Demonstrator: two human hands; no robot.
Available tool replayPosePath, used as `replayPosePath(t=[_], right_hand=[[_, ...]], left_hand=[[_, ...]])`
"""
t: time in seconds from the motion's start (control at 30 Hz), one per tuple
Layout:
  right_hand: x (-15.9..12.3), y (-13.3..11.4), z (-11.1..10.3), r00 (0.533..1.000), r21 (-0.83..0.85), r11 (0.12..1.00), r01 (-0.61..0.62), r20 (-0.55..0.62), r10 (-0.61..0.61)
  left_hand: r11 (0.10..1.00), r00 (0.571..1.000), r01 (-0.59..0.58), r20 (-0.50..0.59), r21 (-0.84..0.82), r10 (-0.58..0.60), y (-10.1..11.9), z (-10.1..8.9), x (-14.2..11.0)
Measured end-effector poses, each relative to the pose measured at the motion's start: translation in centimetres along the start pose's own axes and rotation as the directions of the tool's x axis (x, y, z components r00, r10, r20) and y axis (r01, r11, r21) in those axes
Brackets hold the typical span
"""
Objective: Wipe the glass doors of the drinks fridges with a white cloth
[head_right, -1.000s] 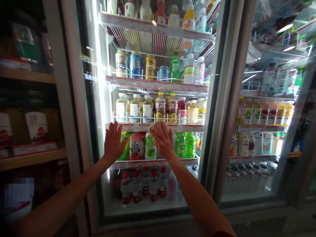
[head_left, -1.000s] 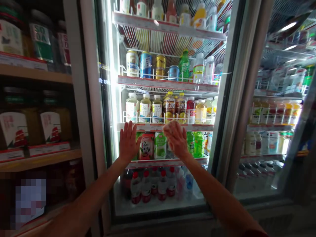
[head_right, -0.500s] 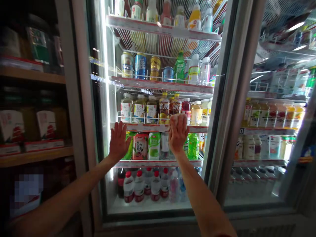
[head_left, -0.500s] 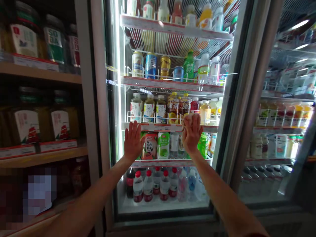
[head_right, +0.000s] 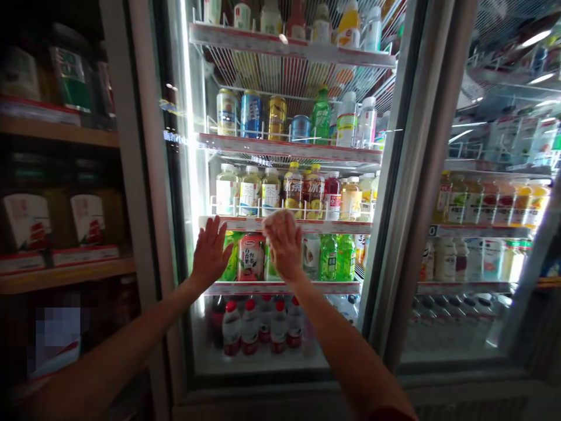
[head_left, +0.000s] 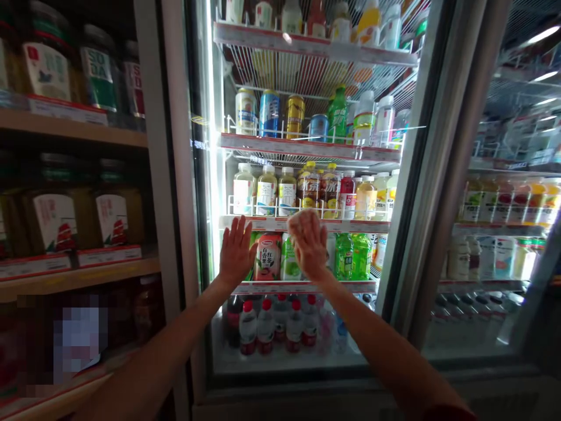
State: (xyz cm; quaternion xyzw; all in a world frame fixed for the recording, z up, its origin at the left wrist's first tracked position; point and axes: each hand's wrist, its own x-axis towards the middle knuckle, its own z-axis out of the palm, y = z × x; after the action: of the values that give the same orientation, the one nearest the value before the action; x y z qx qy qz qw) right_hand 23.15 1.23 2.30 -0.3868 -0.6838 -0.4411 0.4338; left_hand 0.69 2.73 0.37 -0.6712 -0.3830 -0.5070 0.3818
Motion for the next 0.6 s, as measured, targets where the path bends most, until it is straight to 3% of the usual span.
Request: replayPosePath(t=[0.07,0.1,0.13,0.23,0.3,0.37,0.43,0.47,0.5,0.6], right_hand=[[-0.5,-1.6,0.4,0.964,0.071,0.970,0.232,0.119,-0.239],[-0.2,-2.1,0.6,0.951,0.091,0.959,0.267,0.132,-0.278],[0.4,-2.5,0.7,0.961,0.095,0.966,0.241,0.118,-0.251],[3.4,-3.2,1.0,1.000,0.079,0.997,-0.019,-0.010,0.020],[4.2,-4.4,1.4,0.999,0.092,0.996,-0.023,-0.021,0.025],[3.2,-6.3,1.9,0.981,0.118,0.976,0.181,0.042,-0.187],[1.6,-8.2,2.5,0.895,0.164,0.894,0.416,0.099,-0.435],[1.1,-8.9,2.7,0.859,0.181,0.860,0.477,0.112,-0.500],[1.1,-9.5,2.9,0.853,0.186,0.855,0.484,0.116,-0.508],[3.2,-10.3,3.4,0.960,0.151,0.956,0.251,0.090,-0.266]], left_hand=[[1.000,0.998,-0.025,0.052,0.003,0.025,-0.3,-0.5,-1.0],[0.999,0.997,-0.033,0.076,0.008,0.032,-0.6,-0.8,-1.6],[0.999,0.995,-0.032,0.096,0.016,0.030,-0.9,-1.1,-2.3],[0.998,0.994,0.037,0.101,0.045,-0.042,-1.8,-2.1,-4.1],[0.994,0.990,0.097,0.099,0.051,-0.102,-2.4,-2.8,-5.0],[0.990,0.984,0.133,0.116,0.055,-0.138,-3.0,-3.4,-5.9],[0.986,0.977,0.148,0.141,0.070,-0.157,-3.6,-3.9,-6.8],[0.984,0.974,0.156,0.152,0.082,-0.167,-3.9,-4.2,-7.2],[0.981,0.970,0.167,0.160,0.095,-0.181,-4.3,-4.4,-7.6],[0.971,0.960,0.210,0.165,0.113,-0.227,-5.1,-5.0,-8.3]])
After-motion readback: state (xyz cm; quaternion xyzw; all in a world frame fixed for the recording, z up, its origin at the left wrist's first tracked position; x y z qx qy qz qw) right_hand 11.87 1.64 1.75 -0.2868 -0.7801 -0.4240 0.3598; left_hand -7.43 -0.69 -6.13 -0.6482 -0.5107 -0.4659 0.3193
